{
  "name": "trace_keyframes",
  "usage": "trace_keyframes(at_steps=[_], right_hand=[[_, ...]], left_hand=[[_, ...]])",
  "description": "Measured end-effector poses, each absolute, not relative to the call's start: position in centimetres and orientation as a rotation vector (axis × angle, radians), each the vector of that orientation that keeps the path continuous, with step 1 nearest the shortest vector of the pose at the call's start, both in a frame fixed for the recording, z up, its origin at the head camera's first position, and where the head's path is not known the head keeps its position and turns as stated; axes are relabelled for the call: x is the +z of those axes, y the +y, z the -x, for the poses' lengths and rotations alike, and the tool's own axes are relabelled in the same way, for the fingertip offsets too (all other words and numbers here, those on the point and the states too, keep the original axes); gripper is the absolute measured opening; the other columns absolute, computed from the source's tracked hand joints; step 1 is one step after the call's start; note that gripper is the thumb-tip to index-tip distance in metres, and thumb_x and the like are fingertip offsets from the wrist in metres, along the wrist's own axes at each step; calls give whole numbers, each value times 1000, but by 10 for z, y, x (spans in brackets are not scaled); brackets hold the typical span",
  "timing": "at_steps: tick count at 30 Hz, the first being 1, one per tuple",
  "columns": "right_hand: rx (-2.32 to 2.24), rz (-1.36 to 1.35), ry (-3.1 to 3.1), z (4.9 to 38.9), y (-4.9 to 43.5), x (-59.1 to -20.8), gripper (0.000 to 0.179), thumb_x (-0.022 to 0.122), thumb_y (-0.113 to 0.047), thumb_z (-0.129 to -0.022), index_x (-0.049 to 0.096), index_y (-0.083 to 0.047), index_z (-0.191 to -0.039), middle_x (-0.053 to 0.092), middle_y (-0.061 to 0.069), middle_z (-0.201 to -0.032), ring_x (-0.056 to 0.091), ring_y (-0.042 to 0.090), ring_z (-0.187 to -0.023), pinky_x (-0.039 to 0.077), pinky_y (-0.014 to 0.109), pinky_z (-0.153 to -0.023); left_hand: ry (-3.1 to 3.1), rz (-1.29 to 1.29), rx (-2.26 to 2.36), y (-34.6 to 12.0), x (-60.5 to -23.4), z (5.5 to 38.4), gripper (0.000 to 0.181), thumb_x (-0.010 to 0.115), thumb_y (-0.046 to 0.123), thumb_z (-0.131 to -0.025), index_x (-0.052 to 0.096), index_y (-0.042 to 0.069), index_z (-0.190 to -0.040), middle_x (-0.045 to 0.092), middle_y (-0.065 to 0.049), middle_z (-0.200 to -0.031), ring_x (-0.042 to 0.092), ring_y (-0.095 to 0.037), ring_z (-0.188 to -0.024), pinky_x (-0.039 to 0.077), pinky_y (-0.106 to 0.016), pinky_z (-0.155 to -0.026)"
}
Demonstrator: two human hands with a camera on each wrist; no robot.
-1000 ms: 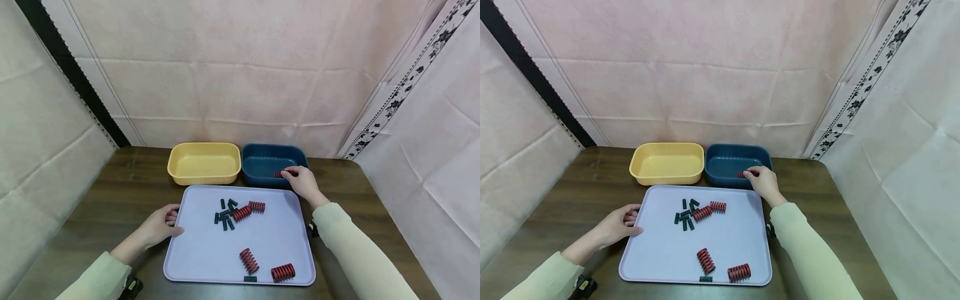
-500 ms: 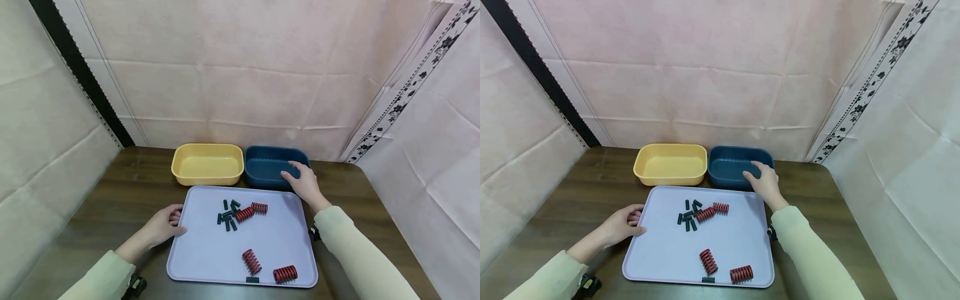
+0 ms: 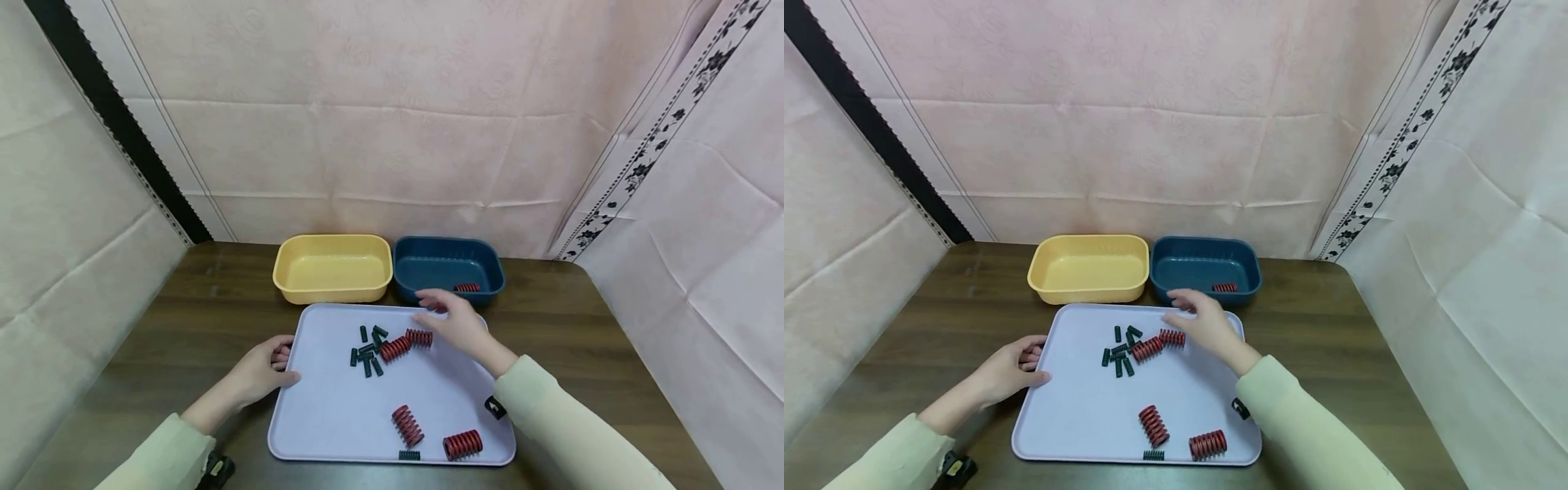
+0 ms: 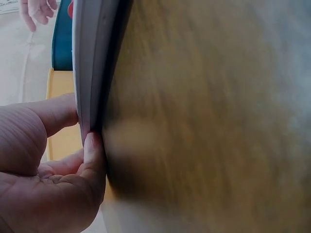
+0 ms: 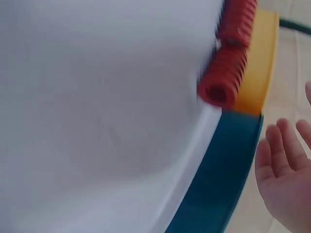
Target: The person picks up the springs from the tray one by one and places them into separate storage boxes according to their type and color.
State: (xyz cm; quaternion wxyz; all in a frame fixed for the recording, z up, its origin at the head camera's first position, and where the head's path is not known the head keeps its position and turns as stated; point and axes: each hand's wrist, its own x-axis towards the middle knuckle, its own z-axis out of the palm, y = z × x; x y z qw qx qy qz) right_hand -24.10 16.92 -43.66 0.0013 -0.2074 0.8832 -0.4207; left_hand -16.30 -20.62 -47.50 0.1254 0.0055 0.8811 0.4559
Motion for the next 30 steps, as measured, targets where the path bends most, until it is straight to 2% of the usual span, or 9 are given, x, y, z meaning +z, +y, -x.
trace_keyframes(at_steps=[7, 14, 21, 30], right_hand=[[-1178, 614, 2621, 241, 140, -449, 51, 70, -42, -88, 58, -20, -132, 62, 0, -120, 56, 15, -105, 51, 37, -87], [-1120, 599, 2602, 246, 118, -456, 41, 68, -29, -92, 60, -15, -129, 64, 1, -114, 57, 14, -101, 51, 34, -86], [-1088, 608, 2601, 248, 111, -462, 35, 69, -21, -91, 62, -13, -124, 65, 2, -108, 59, 13, -95, 51, 32, -81], [-1109, 570, 2599, 250, 106, -466, 33, 72, -20, -88, 65, -13, -120, 65, 0, -101, 58, 14, -90, 51, 30, -76]], left_hand=[[2570, -13, 1309, -207, -475, 165, 72, 81, 12, -78, 44, -1, -138, 54, -11, -111, 55, -22, -99, 51, -37, -85], [2574, -8, 1299, -206, -475, 166, 71, 81, 12, -79, 44, -1, -138, 55, -11, -111, 55, -22, -99, 51, -37, -85], [2577, -16, 1306, -205, -475, 165, 71, 81, 11, -78, 44, -1, -138, 55, -10, -111, 56, -22, -99, 51, -37, -85], [2572, 2, 1309, -205, -473, 162, 71, 81, 11, -78, 44, -1, -138, 55, -10, -110, 56, -22, -98, 52, -37, -84]])
